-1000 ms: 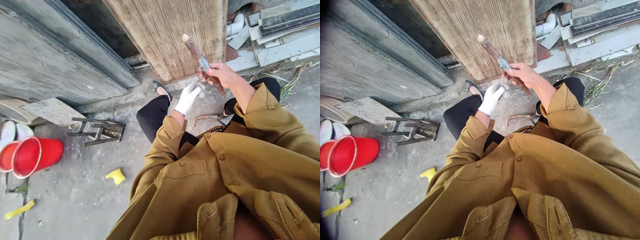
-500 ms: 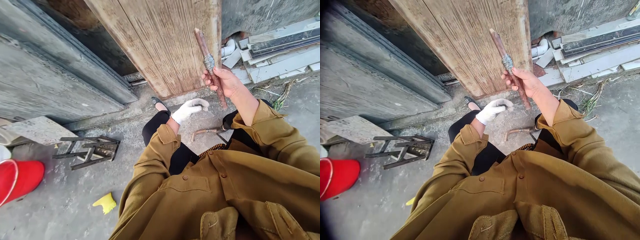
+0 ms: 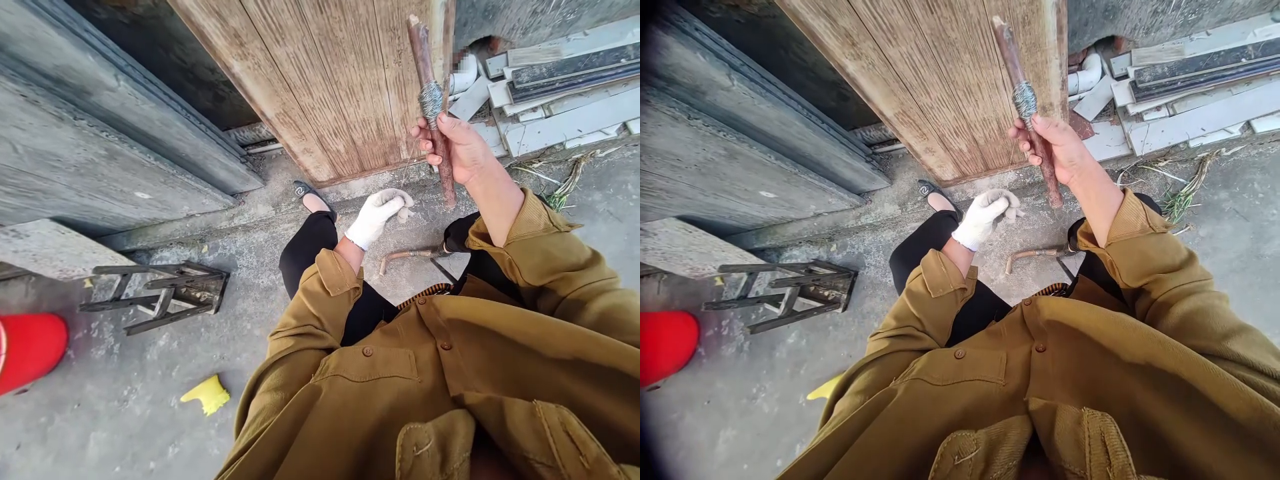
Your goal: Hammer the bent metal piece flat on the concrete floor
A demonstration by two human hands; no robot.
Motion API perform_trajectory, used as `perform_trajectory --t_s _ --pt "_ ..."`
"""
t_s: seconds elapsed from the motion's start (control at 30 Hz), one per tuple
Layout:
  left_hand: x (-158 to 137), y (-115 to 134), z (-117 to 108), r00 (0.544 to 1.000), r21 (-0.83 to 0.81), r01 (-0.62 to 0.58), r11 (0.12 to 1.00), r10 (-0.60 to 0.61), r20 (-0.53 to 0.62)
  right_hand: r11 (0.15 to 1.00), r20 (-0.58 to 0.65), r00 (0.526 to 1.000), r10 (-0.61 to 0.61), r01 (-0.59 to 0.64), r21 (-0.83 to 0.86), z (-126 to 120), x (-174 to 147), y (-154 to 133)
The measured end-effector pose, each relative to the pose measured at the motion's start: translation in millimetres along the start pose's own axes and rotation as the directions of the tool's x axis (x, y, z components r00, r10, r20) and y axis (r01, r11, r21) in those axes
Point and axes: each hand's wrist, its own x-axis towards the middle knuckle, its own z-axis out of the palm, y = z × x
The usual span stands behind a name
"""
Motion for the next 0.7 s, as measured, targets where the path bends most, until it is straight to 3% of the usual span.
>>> perform_trajectory --t_s 0.13,0.27,0.37,0.47,0.6,0.67,0.7 --pt "4.0 -10.5 5.2 0.967 0.135 -0.028 0.990 0.061 -0.248 1.000 -0.010 1.000 -0.023 0.023 -0.019 3.1 -0.3 6.2" --pt "11.4 -22.7 -1.4 0.826 0.313 0.076 0.947 0.116 -0.551 0.995 -0.033 0.999 -0.033 0.029 -0.097 10.4 -1.3 15.0" --pt "11.4 -23.3 -10.2 0.749 0.567 0.168 0.807 0.270 -0.605 0.994 -0.023 0.999 -0.033 0.030 -0.108 16.4 -2.5 21.7" --pt "9.4 -16.5 -13.7 0.758 0.780 0.263 0.569 0.378 -0.531 0.991 -0.042 0.998 -0.050 0.044 -0.128 21.0 -2.7 26.4" --pt "11.2 -6.5 -9.5 0.831 0.872 0.443 0.211 0.268 -0.487 0.984 -0.057 0.996 -0.069 0.058 -0.167 22.6 -0.6 32.7" --pt "12.0 -4.2 -8.1 0.841 0.867 0.481 0.132 0.210 -0.498 0.984 -0.058 0.996 -0.064 0.053 -0.170 21.4 1.0 35.7" --pt "11.6 -3.9 -8.2 0.844 0.867 0.475 0.152 0.200 -0.498 0.985 -0.067 0.996 -0.058 0.046 -0.164 20.2 1.9 36.7"
